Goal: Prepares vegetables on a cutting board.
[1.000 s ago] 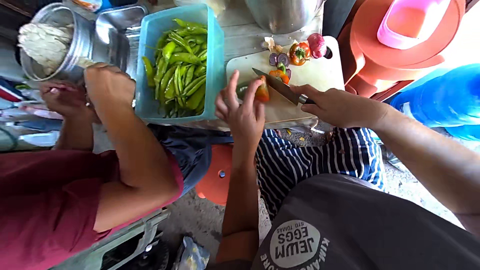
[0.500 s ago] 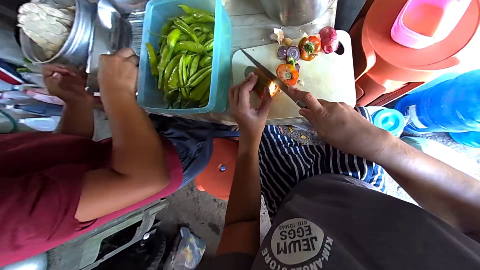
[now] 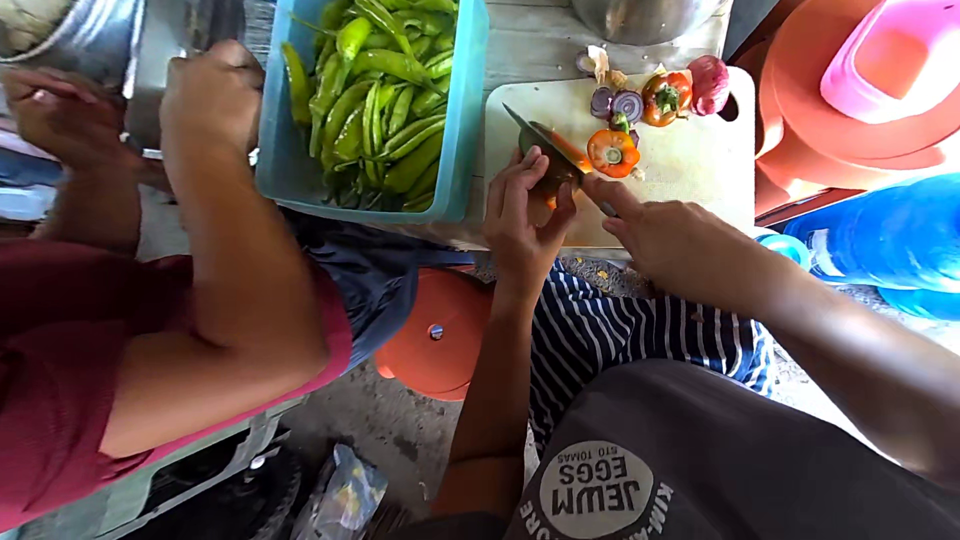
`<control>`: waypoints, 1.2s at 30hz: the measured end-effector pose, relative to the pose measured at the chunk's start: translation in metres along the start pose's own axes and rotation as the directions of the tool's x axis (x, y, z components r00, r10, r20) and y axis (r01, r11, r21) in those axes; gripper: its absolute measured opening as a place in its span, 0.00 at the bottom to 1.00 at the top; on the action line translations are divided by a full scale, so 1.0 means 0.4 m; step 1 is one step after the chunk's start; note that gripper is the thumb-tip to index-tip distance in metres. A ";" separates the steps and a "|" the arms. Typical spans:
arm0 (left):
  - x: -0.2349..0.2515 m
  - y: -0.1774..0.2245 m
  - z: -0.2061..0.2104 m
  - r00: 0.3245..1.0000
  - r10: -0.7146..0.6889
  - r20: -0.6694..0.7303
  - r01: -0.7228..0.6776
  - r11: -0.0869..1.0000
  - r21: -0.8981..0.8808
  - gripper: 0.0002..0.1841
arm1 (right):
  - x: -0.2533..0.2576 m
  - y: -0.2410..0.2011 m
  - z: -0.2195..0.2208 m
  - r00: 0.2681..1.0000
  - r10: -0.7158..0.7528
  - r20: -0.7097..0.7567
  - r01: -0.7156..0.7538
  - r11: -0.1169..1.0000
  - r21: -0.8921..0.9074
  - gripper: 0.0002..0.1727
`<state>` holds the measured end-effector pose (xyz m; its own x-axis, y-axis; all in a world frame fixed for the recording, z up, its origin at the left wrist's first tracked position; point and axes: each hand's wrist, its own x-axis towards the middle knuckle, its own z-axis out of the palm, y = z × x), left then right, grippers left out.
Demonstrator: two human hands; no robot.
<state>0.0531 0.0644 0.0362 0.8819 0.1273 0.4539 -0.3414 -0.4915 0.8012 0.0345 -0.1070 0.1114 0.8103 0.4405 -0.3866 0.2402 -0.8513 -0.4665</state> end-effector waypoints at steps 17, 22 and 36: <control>-0.026 -0.087 0.000 0.980 0.160 -0.118 -0.156 0.987 0.047 0.16 | -0.007 0.001 -0.021 0.997 0.019 0.077 -0.016 0.999 -0.041 0.31; 0.002 0.000 -0.049 0.982 -0.189 0.027 0.181 0.967 0.182 0.26 | -0.032 0.052 -0.022 0.996 0.014 0.086 -0.015 1.000 0.006 0.30; 0.087 0.118 -0.103 0.680 -0.642 0.355 0.374 0.720 0.584 0.38 | -0.017 0.055 0.016 0.992 0.043 -0.120 -0.066 0.980 -0.190 0.26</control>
<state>0.0544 0.0810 0.1060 0.9341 0.0958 -0.3440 0.2742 -0.8096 0.5191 0.0307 -0.1268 0.0987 0.8783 0.3656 -0.3082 0.2834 -0.9171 -0.2804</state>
